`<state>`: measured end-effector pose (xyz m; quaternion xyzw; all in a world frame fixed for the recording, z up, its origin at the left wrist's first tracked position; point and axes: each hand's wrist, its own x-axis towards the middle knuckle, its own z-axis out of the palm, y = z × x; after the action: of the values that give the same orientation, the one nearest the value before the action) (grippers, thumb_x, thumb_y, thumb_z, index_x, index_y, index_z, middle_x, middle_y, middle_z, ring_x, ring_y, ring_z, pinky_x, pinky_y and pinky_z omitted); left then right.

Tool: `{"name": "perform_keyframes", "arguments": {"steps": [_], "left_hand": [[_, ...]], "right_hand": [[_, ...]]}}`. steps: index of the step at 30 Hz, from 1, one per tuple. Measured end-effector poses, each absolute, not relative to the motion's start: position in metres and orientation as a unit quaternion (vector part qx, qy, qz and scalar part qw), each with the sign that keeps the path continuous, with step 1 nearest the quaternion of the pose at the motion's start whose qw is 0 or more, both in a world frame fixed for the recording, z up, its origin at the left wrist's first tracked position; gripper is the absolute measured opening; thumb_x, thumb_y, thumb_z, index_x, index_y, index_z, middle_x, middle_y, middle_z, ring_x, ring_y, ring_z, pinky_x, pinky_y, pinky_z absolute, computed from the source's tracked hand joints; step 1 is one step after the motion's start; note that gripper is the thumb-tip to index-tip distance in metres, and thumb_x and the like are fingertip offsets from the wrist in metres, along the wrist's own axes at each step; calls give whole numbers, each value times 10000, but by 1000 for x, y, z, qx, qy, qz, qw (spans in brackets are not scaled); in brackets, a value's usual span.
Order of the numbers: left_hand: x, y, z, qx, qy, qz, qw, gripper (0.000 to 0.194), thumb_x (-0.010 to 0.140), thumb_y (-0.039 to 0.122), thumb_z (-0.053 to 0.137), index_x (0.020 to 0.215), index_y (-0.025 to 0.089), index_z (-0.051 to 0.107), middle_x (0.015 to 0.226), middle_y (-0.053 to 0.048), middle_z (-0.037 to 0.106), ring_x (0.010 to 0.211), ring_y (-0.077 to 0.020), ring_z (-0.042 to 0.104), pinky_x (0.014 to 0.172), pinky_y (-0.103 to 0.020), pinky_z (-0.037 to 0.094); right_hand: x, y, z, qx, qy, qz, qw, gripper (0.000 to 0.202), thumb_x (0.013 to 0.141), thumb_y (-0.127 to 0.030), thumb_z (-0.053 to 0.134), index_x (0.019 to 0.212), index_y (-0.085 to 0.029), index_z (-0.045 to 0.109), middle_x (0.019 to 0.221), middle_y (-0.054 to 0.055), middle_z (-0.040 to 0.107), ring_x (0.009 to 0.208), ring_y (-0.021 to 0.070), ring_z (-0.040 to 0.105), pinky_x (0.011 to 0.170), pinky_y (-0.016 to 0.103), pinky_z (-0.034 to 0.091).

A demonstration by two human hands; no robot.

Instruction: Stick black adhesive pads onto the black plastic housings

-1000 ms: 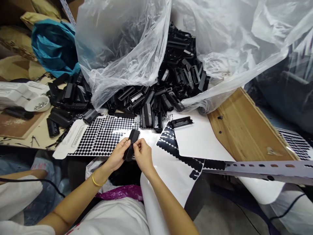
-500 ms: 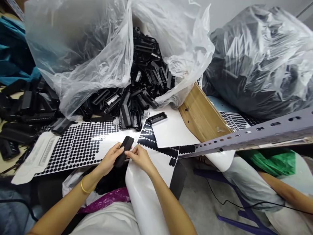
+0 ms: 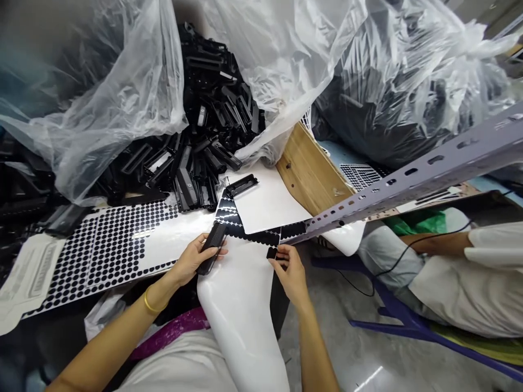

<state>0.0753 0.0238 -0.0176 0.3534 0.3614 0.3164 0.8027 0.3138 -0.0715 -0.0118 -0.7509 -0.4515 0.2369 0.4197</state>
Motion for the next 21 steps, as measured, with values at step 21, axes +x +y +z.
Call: {"name": "perform_keyframes", "arguments": {"steps": [21], "left_hand": [[95, 21, -40, 285, 355, 342, 822, 395, 692, 389, 714, 965, 190, 511, 991, -71, 671, 910, -178, 651, 836, -352, 485]], "right_hand": [[293, -71, -10, -739, -626, 88, 233, 184, 859, -232, 421, 726, -237, 548, 769, 59, 588, 784, 218, 520, 730, 361, 435]]}}
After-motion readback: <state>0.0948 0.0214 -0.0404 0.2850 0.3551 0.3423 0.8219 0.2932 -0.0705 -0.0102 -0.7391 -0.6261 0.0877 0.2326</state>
